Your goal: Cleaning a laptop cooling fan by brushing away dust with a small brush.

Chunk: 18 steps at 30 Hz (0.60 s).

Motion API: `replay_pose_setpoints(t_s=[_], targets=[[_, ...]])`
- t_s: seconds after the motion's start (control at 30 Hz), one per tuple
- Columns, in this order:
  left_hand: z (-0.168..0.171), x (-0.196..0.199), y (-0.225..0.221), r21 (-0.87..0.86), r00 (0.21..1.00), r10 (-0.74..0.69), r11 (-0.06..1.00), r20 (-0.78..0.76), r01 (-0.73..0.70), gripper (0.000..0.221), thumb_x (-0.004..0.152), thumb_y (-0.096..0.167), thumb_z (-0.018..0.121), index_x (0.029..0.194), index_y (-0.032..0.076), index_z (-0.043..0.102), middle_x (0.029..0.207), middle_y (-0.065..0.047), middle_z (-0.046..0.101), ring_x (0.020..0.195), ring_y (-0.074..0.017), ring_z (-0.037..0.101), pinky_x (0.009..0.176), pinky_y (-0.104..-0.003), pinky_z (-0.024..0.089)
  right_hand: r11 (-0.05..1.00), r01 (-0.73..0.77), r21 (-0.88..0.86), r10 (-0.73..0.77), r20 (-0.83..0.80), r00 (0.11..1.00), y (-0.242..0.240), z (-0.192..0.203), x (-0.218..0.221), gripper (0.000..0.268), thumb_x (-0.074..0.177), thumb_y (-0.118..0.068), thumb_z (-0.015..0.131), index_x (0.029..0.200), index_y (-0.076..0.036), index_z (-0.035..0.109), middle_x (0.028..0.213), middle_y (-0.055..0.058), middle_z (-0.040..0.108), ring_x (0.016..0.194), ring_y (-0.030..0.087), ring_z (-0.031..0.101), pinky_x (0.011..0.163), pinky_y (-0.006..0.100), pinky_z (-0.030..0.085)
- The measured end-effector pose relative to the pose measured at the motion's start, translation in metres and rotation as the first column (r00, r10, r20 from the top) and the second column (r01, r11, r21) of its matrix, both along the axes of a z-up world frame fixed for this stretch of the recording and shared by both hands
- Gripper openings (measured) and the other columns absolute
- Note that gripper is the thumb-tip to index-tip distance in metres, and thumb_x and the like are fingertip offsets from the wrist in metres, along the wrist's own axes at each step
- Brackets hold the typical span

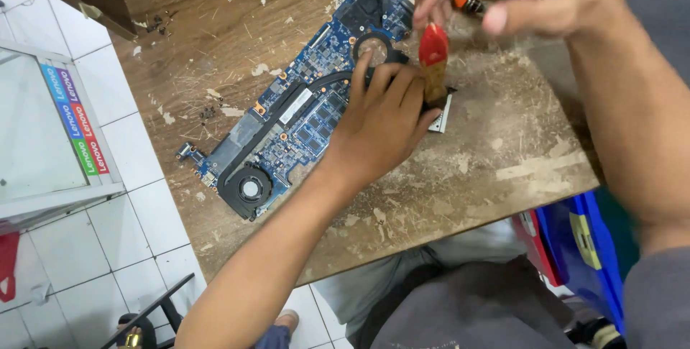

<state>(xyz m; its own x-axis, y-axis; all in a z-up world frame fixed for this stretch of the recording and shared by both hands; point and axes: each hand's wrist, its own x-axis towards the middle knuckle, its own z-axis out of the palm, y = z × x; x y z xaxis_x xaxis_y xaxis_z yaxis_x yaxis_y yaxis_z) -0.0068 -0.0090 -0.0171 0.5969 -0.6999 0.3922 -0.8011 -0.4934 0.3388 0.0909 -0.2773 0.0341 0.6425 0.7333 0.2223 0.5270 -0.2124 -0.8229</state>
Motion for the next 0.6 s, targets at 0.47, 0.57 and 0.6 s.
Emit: replay_pose_setpoints(t_s=[0.47, 0.57, 0.6], targets=[[0.010, 0.010, 0.004, 0.004, 0.967, -0.061, 0.998, -0.248, 0.064, 0.071, 0.089, 0.056, 0.084, 0.132, 0.006, 0.060, 0.118, -0.009, 0.059, 0.123, -0.0365, 0.053, 0.129, -0.068, 0.020, 0.964, -0.127, -0.235, 0.156, 0.109, 0.982, 0.044, 0.061, -0.059, 0.017, 0.099, -0.010, 0.075, 0.085, -0.009, 0.066, 0.080, 0.005, 0.068, 0.070, 0.024, 0.064, 0.065, 0.035, 0.052], [0.010, 0.010, 0.003, -0.005, 0.956, -0.029, 1.000, -0.291, 0.029, 0.059, 0.086, 0.053, 0.087, 0.117, 0.011, 0.059, 0.111, -0.010, 0.063, 0.119, -0.0366, 0.057, 0.128, -0.064, 0.021, 0.963, -0.165, -0.213, 0.191, 0.105, 0.976, 0.041, 0.057, -0.064, 0.010, 0.101, -0.016, 0.072, 0.099, -0.006, 0.073, 0.090, 0.008, 0.074, 0.075, 0.026, 0.071, 0.069, 0.035, 0.057], [0.009, 0.011, 0.003, -0.001, 0.944, -0.023, 1.000, -0.330, 0.024, 0.083, 0.083, 0.051, 0.092, 0.139, 0.007, 0.048, 0.117, -0.011, 0.067, 0.122, -0.0369, 0.058, 0.130, -0.063, 0.019, 0.965, -0.143, -0.220, 0.176, 0.139, 0.975, 0.042, 0.056, -0.065, 0.009, 0.102, -0.015, 0.071, 0.098, -0.007, 0.072, 0.089, 0.008, 0.072, 0.074, 0.027, 0.069, 0.069, 0.036, 0.057]])
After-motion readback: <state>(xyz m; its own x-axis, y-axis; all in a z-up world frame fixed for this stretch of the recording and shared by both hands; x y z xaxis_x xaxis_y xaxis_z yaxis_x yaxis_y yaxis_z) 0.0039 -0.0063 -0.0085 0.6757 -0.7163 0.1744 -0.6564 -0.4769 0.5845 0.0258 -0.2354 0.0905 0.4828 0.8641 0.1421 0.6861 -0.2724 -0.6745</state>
